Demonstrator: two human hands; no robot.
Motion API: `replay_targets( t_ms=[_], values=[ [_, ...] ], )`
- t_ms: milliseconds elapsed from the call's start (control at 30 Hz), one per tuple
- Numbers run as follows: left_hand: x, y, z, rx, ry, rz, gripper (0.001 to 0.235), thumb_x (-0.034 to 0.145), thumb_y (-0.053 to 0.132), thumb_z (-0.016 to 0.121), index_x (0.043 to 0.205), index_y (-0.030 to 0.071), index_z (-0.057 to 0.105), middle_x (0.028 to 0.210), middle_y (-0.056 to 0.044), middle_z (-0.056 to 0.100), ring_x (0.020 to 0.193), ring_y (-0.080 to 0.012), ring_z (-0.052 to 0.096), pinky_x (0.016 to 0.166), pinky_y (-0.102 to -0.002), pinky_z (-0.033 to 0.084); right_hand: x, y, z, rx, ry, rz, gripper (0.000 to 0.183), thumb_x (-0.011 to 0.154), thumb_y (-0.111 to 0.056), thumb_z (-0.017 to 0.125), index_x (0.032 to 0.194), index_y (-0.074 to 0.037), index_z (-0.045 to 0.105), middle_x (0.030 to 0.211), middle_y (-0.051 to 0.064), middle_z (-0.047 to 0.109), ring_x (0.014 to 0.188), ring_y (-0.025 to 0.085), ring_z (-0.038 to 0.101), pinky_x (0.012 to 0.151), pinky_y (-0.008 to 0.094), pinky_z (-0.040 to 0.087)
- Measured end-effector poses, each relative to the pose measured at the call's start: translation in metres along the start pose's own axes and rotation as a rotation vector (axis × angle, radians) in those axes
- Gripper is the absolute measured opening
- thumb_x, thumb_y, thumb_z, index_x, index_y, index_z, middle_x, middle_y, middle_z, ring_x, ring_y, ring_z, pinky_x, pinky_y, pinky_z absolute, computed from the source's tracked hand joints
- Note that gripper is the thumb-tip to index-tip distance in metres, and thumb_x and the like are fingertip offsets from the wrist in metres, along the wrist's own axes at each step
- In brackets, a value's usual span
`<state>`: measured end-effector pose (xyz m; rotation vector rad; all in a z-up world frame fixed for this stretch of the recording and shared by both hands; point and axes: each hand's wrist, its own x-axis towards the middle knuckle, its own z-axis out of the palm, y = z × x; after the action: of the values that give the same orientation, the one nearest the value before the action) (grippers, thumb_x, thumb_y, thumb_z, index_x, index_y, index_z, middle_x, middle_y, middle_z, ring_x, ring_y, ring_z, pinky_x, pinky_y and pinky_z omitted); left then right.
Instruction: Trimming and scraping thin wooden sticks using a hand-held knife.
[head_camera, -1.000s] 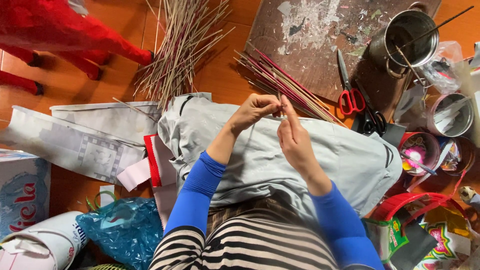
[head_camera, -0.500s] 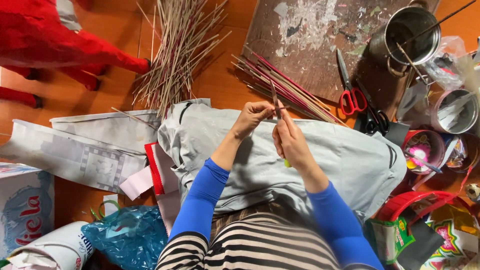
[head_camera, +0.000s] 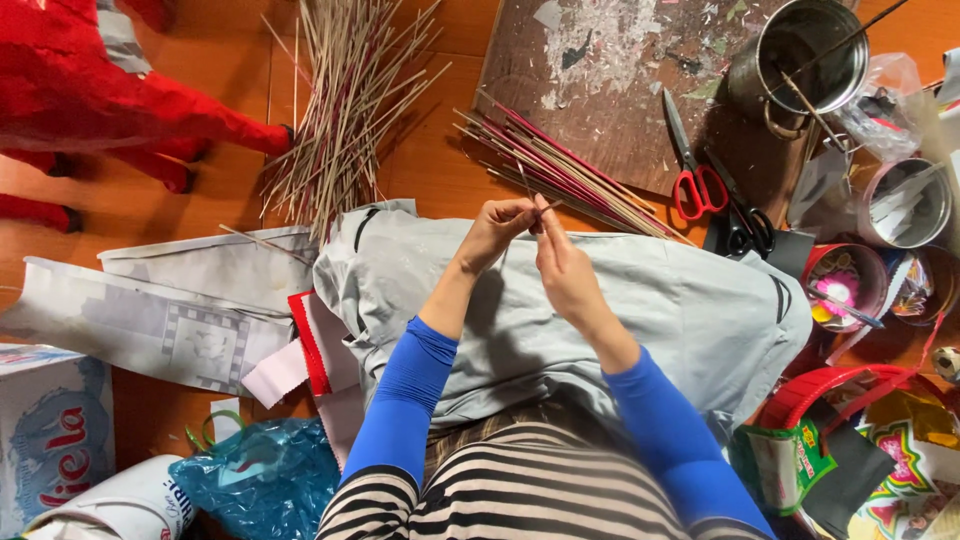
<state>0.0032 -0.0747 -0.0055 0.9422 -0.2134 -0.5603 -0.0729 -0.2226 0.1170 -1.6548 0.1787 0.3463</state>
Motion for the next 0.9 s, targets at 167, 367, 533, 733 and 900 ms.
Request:
replay_targets(
  t_ms=[167, 367, 533, 733, 900],
  values=[
    [-0.003, -0.017, -0.020, -0.009, 0.003, -0.045, 0.027, 0.101, 0.026, 0.072, 0.111, 0.001, 0.076, 0.099, -0.002, 0.073, 0.094, -0.0108, 0.065, 0.088, -0.028, 0.053, 0.004, 0.005, 0.000, 0.230, -0.049, 0.118, 0.054, 0.110, -0.023, 0.040, 0.163, -0.023, 0.031, 0.067, -0.001, 0.046, 0.044, 0.005, 0.040, 0.039, 0.022, 0.036],
    [0.001, -0.015, -0.020, 0.024, 0.021, -0.115, 0.030, 0.100, 0.027, 0.070, 0.116, 0.002, 0.075, 0.105, -0.001, 0.075, 0.100, -0.0098, 0.067, 0.093, -0.028, 0.054, 0.015, 0.040, 0.001, 0.255, -0.025, 0.097, 0.052, 0.113, -0.024, 0.040, 0.164, -0.021, 0.033, 0.072, -0.002, 0.047, 0.048, 0.006, 0.042, 0.040, 0.022, 0.037],
    [0.003, -0.036, -0.036, 0.018, 0.039, -0.127, 0.027, 0.098, 0.022, 0.075, 0.114, 0.001, 0.076, 0.105, -0.003, 0.076, 0.100, -0.0119, 0.068, 0.092, -0.030, 0.054, 0.017, 0.031, 0.004, 0.176, 0.024, 0.055, 0.052, 0.113, -0.024, 0.041, 0.164, -0.020, 0.035, 0.073, -0.002, 0.048, 0.051, 0.006, 0.042, 0.043, 0.023, 0.038],
    [0.007, -0.046, -0.045, 0.028, 0.051, -0.163, 0.028, 0.097, 0.025, 0.073, 0.113, 0.002, 0.076, 0.104, -0.001, 0.076, 0.099, -0.0105, 0.067, 0.092, -0.030, 0.054, 0.026, 0.047, 0.002, 0.307, -0.025, 0.160, 0.050, 0.111, -0.025, 0.040, 0.160, -0.021, 0.038, 0.066, -0.002, 0.045, 0.044, 0.006, 0.039, 0.037, 0.024, 0.035],
    [0.006, -0.042, -0.048, 0.073, 0.037, -0.199, 0.025, 0.100, 0.023, 0.073, 0.111, 0.001, 0.076, 0.104, -0.001, 0.075, 0.100, -0.0107, 0.066, 0.093, -0.030, 0.052, 0.024, 0.043, 0.001, 0.267, -0.009, 0.252, 0.051, 0.108, -0.025, 0.041, 0.158, -0.024, 0.036, 0.064, -0.001, 0.048, 0.041, 0.007, 0.042, 0.035, 0.025, 0.036]
  ],
)
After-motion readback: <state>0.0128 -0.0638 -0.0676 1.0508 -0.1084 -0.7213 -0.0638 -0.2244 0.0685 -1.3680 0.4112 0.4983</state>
